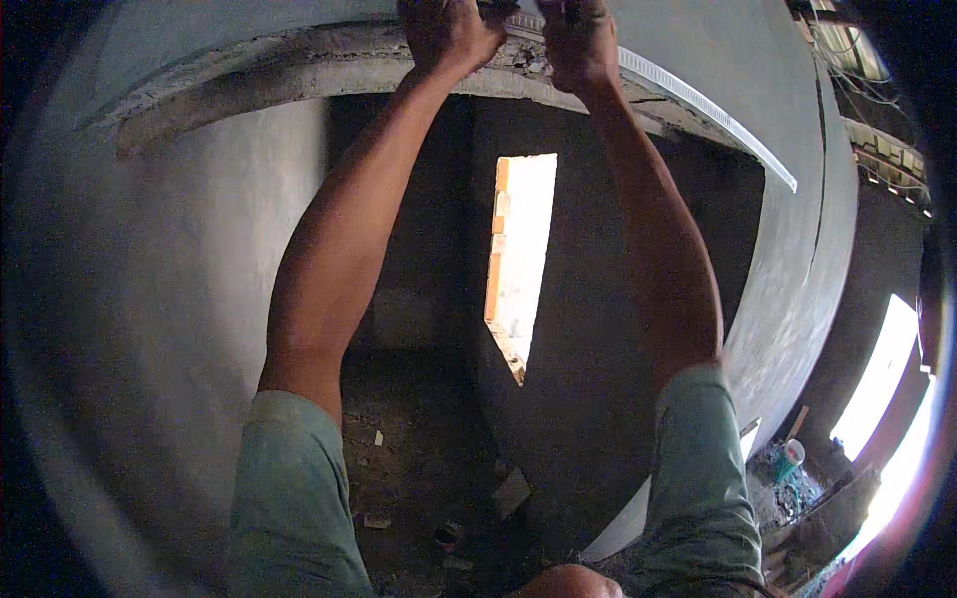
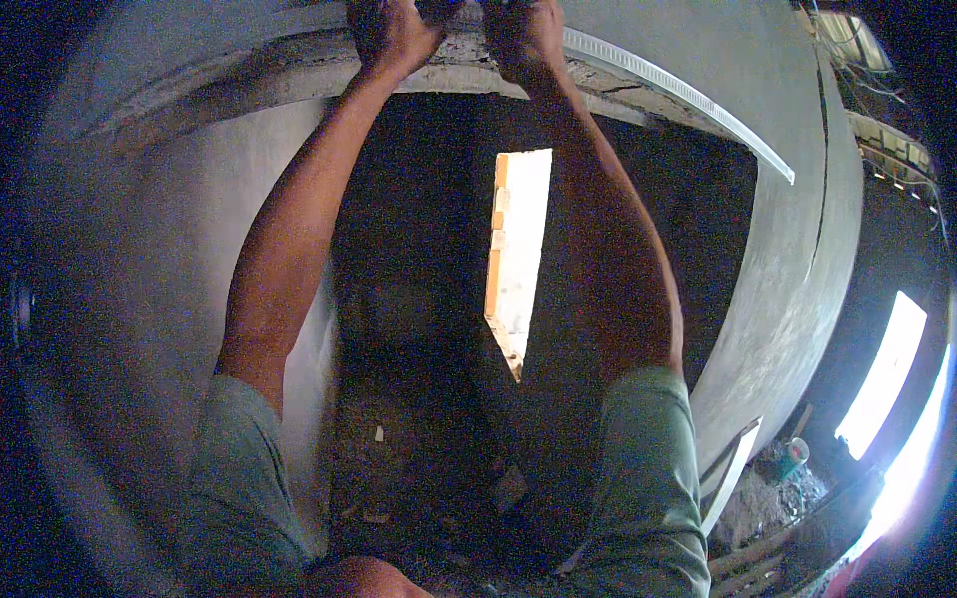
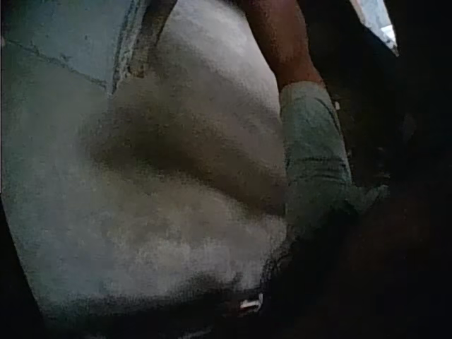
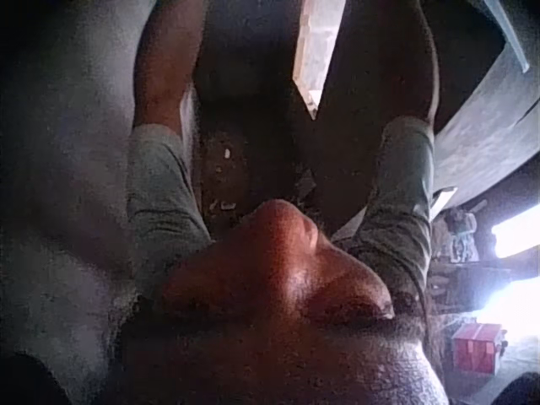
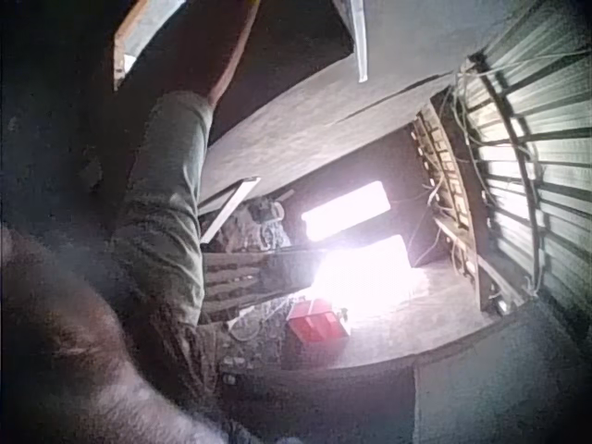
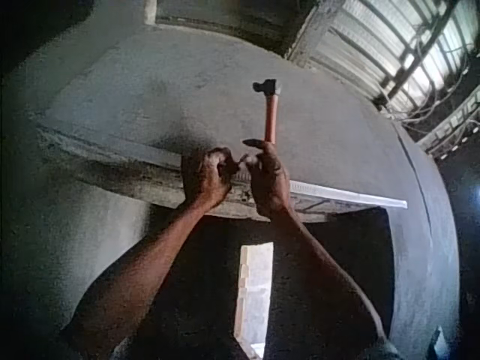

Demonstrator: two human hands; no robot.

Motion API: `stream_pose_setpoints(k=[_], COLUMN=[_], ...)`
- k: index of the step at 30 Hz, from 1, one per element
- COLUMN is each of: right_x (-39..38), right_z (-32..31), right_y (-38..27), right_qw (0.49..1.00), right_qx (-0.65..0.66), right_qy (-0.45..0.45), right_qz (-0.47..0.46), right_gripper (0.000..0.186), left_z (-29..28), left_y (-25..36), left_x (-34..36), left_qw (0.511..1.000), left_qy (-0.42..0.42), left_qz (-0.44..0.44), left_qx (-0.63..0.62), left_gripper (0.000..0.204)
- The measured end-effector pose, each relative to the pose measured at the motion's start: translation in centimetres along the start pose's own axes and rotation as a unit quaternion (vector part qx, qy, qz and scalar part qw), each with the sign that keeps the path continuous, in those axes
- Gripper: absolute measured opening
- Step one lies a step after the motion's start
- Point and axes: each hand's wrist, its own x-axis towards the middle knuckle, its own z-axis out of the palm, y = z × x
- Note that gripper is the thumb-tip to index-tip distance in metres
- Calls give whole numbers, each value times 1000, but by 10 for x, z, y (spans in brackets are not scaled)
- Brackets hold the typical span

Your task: The person positions a long metal corner bead onto the top edge of a doorway and secures it into the concrete using a hammer.

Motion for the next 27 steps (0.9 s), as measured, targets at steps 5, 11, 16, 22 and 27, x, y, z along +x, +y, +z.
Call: stream_pose_setpoints(k=[5, 11, 16, 22, 27], right_x=[-58, -119, -126, -117, -114], right_z=[-15, -16, -23, -33, -23], right_y=[-87, -118, -108, -138, -143], right_qw=[990, 945, 950, 925, 885], right_qx=[-48, -204, -257, 4, 168], right_qy=[32, -71, -81, -51, -23], right_qz=[131, 246, 160, 377, 433], right_gripper=[27, 36, 26, 31, 26], left_z=[-31, -27, -26, -30, -27], left_y=[16, -10, 11, 14, -17], left_x=[-3, -3, 1, 2, 1], left_qw=[968, 998, 987, 984, 999], left_qy=[92, 5, 53, 63, 0], left_qz=[99, 43, 73, 84, 25], left_qx=[211, -35, 131, 142, 21], left_gripper=[4, 10, 14, 19, 17])
